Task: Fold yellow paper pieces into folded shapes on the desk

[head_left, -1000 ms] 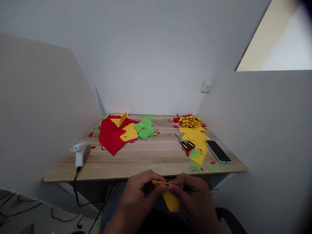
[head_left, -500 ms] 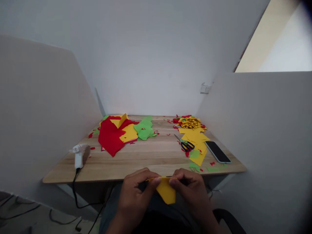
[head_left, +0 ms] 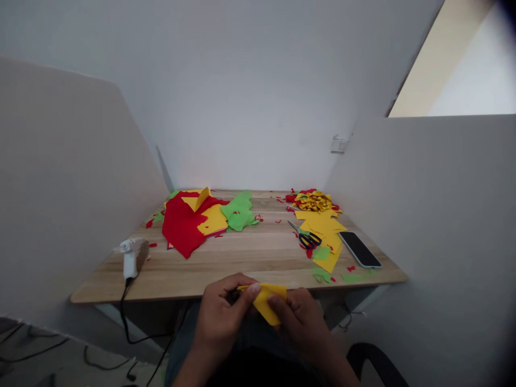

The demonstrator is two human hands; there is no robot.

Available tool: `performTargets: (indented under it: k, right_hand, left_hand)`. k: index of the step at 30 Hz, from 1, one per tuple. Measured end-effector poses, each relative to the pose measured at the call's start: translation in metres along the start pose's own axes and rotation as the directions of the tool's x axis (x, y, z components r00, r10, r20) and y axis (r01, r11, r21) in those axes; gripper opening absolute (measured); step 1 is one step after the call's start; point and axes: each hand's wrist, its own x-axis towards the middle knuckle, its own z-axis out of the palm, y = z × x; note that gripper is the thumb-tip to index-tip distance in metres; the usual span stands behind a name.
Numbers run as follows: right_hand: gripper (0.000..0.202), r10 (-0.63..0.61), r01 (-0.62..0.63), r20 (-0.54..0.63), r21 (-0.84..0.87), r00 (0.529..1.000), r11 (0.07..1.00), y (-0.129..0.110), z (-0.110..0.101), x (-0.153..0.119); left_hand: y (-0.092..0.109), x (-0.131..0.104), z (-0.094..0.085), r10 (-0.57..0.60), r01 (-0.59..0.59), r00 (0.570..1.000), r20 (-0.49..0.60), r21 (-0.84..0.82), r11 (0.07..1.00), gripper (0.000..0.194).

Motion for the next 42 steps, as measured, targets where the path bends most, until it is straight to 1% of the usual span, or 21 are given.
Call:
performTargets:
  k: [2, 5, 8, 10, 12, 15, 17, 19, 21, 22, 24, 25, 27, 28, 30, 33, 36, 38, 40, 42]
  right_hand:
    - [0.060, -0.006, 0.006, -0.009, -0.004, 1.000, 1.000, 0.001, 0.000, 0.001]
    - [0.063, -0.038, 0.037, -0.039, -0.023, 0.999, 0.999, 0.002, 0.002, 0.003]
    - [0.057, -0.047, 0.046, -0.034, -0.027, 0.998, 0.999, 0.003, 0.003, 0.001]
    - [0.053, -0.053, 0.052, -0.011, -0.019, 0.999, 0.998, 0.004, 0.003, -0.001]
    - [0.056, -0.026, 0.026, -0.005, 0.007, 1.000, 1.000, 0.006, 0.004, -0.002]
    - [0.065, 0.071, -0.070, -0.010, 0.075, 0.997, 0.995, 0.011, 0.001, -0.003]
    - [0.066, 0.079, -0.079, 0.002, 0.071, 0.997, 0.994, 0.013, -0.003, -0.002]
    - [0.060, 0.013, -0.013, -0.012, 0.014, 1.000, 1.000, 0.011, -0.008, 0.001]
    - [0.046, -0.060, 0.057, -0.044, -0.047, 0.997, 0.997, 0.005, -0.012, 0.005]
    - [0.038, -0.082, 0.079, -0.049, -0.063, 0.995, 0.995, 0.002, -0.013, 0.008]
    - [0.032, -0.104, 0.101, -0.047, -0.070, 0.993, 0.992, -0.002, -0.011, 0.013]
    - [0.034, -0.114, 0.111, -0.047, -0.066, 0.992, 0.992, -0.002, -0.008, 0.015]
    - [0.046, -0.122, 0.120, -0.048, -0.050, 0.991, 0.992, -0.001, -0.002, 0.018]
    - [0.051, -0.121, 0.118, -0.054, -0.042, 0.991, 0.992, 0.000, 0.001, 0.019]
    - [0.055, -0.106, 0.105, -0.061, -0.029, 0.992, 0.994, 0.003, 0.005, 0.019]
    - [0.057, -0.115, 0.111, -0.116, -0.040, 0.987, 0.993, 0.004, 0.007, 0.018]
    - [0.055, -0.182, 0.176, -0.125, -0.058, 0.975, 0.983, 0.004, 0.008, 0.016]
    - [0.053, -0.171, 0.166, -0.135, -0.046, 0.976, 0.985, 0.005, 0.009, 0.015]
    - [0.053, -0.099, 0.094, -0.236, -0.032, 0.967, 0.995, 0.007, 0.012, 0.015]
    - [0.056, -0.047, 0.042, -0.344, -0.022, 0.938, 0.999, 0.008, 0.014, 0.014]
  left_hand:
    - [-0.002, 0.002, 0.001, -0.043, 0.042, 0.999, -0.002, -0.050, 0.998, 0.030]
    - [-0.004, 0.005, 0.001, -0.048, 0.045, 0.998, -0.044, -0.072, 0.996, 0.029]
    - [-0.004, 0.007, -0.003, -0.047, 0.044, 0.997, -0.059, -0.059, 0.997, 0.030]
    - [-0.004, 0.008, -0.006, -0.060, 0.056, 0.996, -0.070, -0.053, 0.997, 0.031]
    - [-0.004, 0.008, -0.008, -0.073, 0.069, 0.994, -0.081, -0.042, 0.997, 0.032]
    - [-0.006, 0.009, -0.007, -0.081, 0.078, 0.993, -0.088, -0.032, 0.996, 0.033]
    - [-0.008, 0.009, -0.005, -0.091, 0.088, 0.992, -0.090, -0.037, 0.995, 0.033]
    - [-0.008, 0.009, -0.004, -0.096, 0.092, 0.991, -0.089, -0.044, 0.995, 0.033]
    - [-0.006, 0.007, -0.003, -0.086, 0.083, 0.994, -0.073, -0.040, 0.996, 0.032]
    - [-0.006, 0.006, -0.003, -0.074, 0.072, 0.996, -0.054, -0.033, 0.997, 0.031]
    - [-0.005, 0.004, -0.003, -0.045, 0.045, 0.999, -0.017, -0.016, 0.999, 0.030]
    - [-0.005, 0.003, -0.003, -0.035, 0.035, 0.999, -0.003, -0.011, 0.999, 0.029]
    - [-0.006, 0.003, -0.003, -0.021, 0.021, 1.000, 0.001, -0.019, 1.000, 0.028]
    - [-0.007, 0.002, -0.003, -0.016, 0.016, 1.000, -0.008, -0.026, 1.000, 0.028]
    - [-0.008, 0.002, -0.003, -0.010, 0.009, 1.000, -0.029, -0.034, 0.999, 0.026]
    - [-0.008, 0.003, -0.004, -0.015, 0.015, 1.000, -0.026, -0.031, 0.999, 0.024]
    - [-0.007, 0.004, -0.007, -0.022, 0.022, 1.000, 0.015, -0.021, 1.000, 0.025]
    - [-0.007, 0.005, -0.007, -0.017, 0.018, 0.999, 0.029, -0.007, 1.000, 0.025]
    - [-0.008, 0.005, -0.007, -0.016, 0.017, 0.999, 0.033, -0.002, 1.000, 0.026]
    - [-0.010, 0.005, -0.006, -0.031, 0.032, 0.998, 0.048, -0.024, 0.999, 0.028]
